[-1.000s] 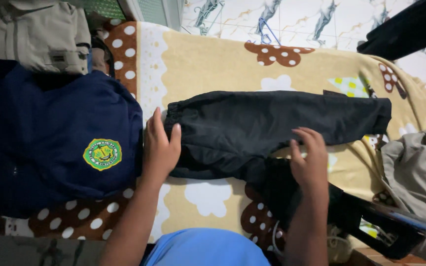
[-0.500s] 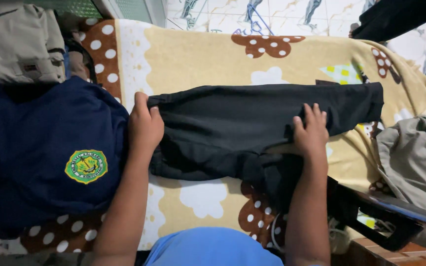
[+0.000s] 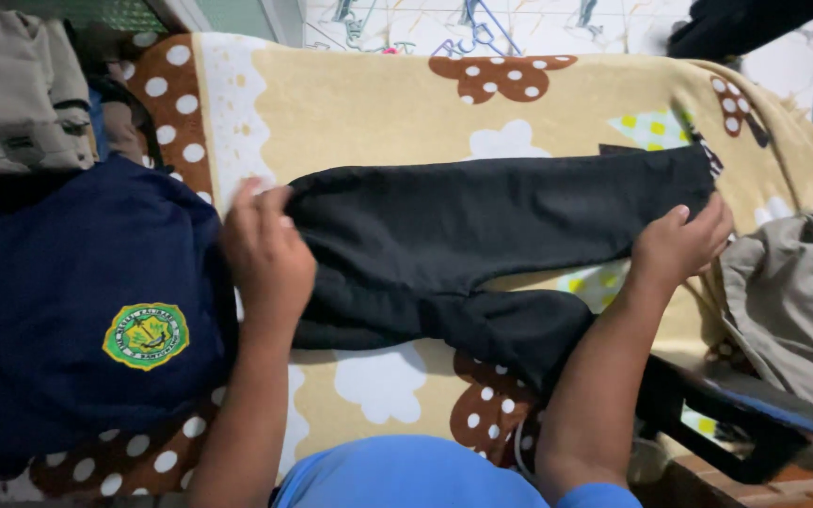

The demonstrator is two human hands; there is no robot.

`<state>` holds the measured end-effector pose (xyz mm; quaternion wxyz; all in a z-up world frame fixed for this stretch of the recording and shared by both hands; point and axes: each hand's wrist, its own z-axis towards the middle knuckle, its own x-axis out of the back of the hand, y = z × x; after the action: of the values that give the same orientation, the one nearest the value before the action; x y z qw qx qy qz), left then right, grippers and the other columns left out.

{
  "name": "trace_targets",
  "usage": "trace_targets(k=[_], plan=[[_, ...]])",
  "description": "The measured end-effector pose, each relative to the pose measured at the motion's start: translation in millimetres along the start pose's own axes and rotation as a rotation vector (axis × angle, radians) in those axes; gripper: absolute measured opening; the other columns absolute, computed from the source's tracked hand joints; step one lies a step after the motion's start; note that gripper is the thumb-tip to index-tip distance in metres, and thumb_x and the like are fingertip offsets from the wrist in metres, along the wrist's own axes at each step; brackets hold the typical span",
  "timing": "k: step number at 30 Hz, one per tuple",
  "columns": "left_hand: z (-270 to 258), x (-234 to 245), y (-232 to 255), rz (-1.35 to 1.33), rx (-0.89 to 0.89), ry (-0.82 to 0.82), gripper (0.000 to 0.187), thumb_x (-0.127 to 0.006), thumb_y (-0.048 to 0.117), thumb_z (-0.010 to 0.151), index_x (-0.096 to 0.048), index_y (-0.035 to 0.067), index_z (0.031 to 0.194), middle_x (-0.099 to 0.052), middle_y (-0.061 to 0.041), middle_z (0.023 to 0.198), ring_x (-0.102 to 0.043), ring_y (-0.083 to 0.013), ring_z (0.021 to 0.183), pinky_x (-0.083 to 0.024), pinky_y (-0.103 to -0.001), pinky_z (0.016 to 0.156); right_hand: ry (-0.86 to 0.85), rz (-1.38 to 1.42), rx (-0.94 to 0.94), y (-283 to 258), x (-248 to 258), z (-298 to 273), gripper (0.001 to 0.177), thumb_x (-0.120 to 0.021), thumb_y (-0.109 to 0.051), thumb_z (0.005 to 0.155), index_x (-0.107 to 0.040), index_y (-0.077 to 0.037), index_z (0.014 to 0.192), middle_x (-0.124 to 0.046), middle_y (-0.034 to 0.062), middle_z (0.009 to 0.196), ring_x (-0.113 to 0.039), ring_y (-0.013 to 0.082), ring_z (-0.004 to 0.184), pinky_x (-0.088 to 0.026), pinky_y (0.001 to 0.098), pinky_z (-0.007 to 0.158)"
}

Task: Ironing and folding a blue shirt and black pants on a blanket on the floor.

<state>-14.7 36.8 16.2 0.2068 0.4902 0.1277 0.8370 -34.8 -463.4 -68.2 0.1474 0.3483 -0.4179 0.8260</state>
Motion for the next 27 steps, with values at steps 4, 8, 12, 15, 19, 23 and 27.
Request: trace_targets(k=[4, 8, 12, 15, 19, 23, 27], plan=[[-5, -19, 9, -0.431, -0.074, -0.227, 0.033, -0.055, -0.002, 0.099, -0.065, 0.006, 0.129, -0.063, -0.015, 0.138, -0.06, -0.0348, 0.135, -0.048, -0.043, 0.117, -0.141, 0.054, 0.487, -68, 2, -49, 0.045, -0.062, -0.005, 0.095, -0.061, 0.0, 0.14, -0.053, 0.0288, 0.149, -0.043, 0.0505, 0.14, -0.029, 0.0579, 0.12], [0, -36, 37, -0.361, -0.29, -0.343, 0.038, -0.064, 0.006, 0.091, -0.066, 0.006, 0.13, -0.063, -0.014, 0.14, -0.057, -0.0341, 0.135, -0.045, -0.045, 0.114, -0.57, 0.278, 0.858, -175, 30, -132, 0.05, -0.064, -0.005, 0.089, -0.059, -0.005, 0.139, -0.054, 0.0216, 0.148, -0.045, 0.046, 0.144, -0.031, 0.0567, 0.124], [-1, -56, 41, -0.303, -0.316, -0.487, 0.047, -0.069, 0.015, 0.088, -0.063, 0.008, 0.134, -0.059, -0.012, 0.146, -0.053, -0.0337, 0.138, -0.041, -0.049, 0.115, -0.947, 0.133, 0.926, -185, 16, -165, 0.064, -0.061, -0.032, 0.098, -0.041, -0.013, 0.155, -0.033, 0.0162, 0.164, -0.03, 0.0417, 0.15, -0.025, 0.0563, 0.118], [6, -54, 22, -0.203, -0.27, -0.565, 0.069, -0.075, 0.032, 0.083, -0.053, 0.014, 0.147, -0.044, -0.012, 0.158, -0.038, -0.0357, 0.146, -0.028, -0.057, 0.117, -0.862, -0.134, 1.002, -165, 3, -145, 0.062, -0.053, -0.04, 0.099, -0.04, -0.025, 0.158, -0.031, 0.008, 0.167, -0.027, 0.0354, 0.153, -0.022, 0.0575, 0.12], [8, -44, 14, -0.055, -0.194, -0.675, 0.085, -0.075, 0.052, 0.079, -0.041, 0.027, 0.153, -0.03, -0.006, 0.164, -0.023, -0.0334, 0.151, -0.015, -0.062, 0.119, -0.807, -0.236, 0.791, -118, -7, -96, 0.061, -0.054, -0.04, 0.1, -0.039, -0.029, 0.159, -0.026, 0.0076, 0.169, -0.022, 0.036, 0.155, -0.016, 0.0619, 0.12], [10, -41, 14, 0.017, -0.107, -0.756, 0.094, -0.073, 0.061, 0.075, -0.033, 0.032, 0.156, -0.022, -0.003, 0.167, -0.016, -0.0311, 0.154, -0.01, -0.065, 0.118, -0.763, -0.244, 0.593, -100, -1, -80, 0.064, -0.055, -0.041, 0.101, -0.036, -0.024, 0.16, -0.025, 0.0106, 0.169, -0.019, 0.0379, 0.155, -0.014, 0.0635, 0.119], [8, -40, 20, 0.029, -0.144, -0.72, 0.093, -0.073, 0.056, 0.077, -0.035, 0.026, 0.156, -0.022, -0.007, 0.165, -0.016, -0.0343, 0.152, -0.01, -0.066, 0.116, -0.736, -0.082, 0.53, -88, 15, -97, 0.068, -0.06, -0.037, 0.098, -0.039, -0.013, 0.158, -0.031, 0.0172, 0.167, -0.024, 0.0395, 0.154, -0.016, 0.0601, 0.121]])
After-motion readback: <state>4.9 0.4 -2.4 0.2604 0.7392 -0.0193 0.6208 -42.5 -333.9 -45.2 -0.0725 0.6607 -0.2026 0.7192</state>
